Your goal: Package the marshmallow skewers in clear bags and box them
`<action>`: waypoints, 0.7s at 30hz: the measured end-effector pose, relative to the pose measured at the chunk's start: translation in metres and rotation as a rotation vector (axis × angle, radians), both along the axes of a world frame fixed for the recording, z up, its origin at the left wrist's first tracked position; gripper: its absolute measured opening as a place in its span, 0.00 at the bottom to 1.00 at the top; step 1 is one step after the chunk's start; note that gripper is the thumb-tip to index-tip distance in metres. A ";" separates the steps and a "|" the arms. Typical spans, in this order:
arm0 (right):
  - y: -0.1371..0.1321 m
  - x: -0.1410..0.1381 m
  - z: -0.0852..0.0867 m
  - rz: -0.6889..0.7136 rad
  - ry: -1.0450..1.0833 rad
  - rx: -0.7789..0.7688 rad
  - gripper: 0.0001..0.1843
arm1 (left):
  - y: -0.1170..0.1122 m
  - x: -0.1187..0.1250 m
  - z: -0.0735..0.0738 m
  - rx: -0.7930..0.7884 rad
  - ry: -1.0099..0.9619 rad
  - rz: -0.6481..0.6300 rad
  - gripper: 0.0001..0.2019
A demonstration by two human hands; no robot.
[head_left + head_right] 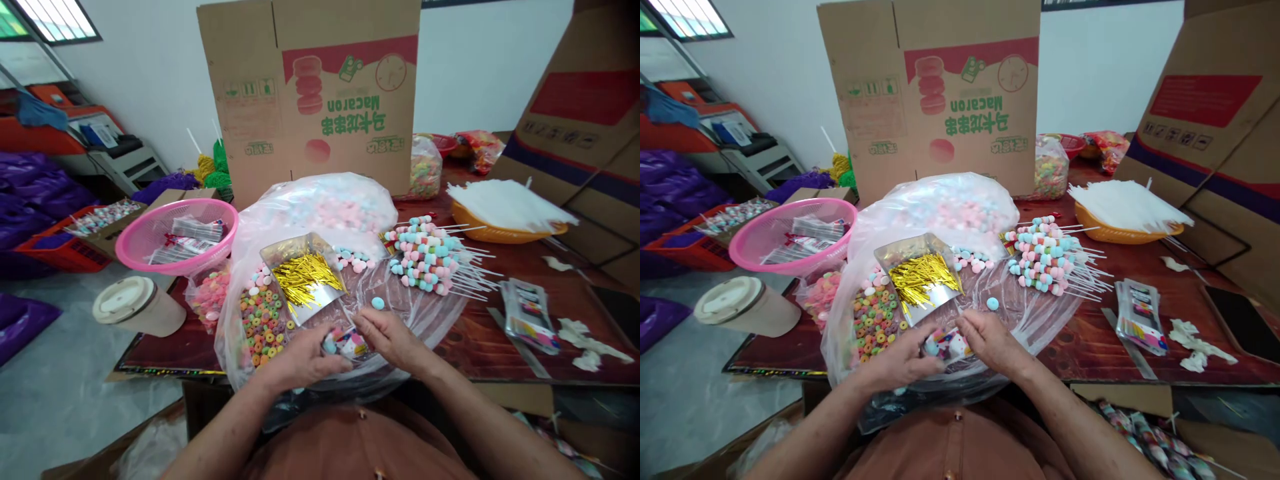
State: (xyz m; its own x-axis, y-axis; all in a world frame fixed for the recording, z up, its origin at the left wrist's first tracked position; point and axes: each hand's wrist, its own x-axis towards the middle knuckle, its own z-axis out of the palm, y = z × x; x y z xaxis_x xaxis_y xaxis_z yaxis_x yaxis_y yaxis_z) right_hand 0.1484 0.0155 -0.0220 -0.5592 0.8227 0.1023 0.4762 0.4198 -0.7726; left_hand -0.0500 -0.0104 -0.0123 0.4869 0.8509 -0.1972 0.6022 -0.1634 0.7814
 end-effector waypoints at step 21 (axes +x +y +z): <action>-0.025 -0.070 -0.020 -0.137 0.135 -0.291 0.17 | -0.029 -0.026 -0.017 -0.300 -0.250 0.189 0.16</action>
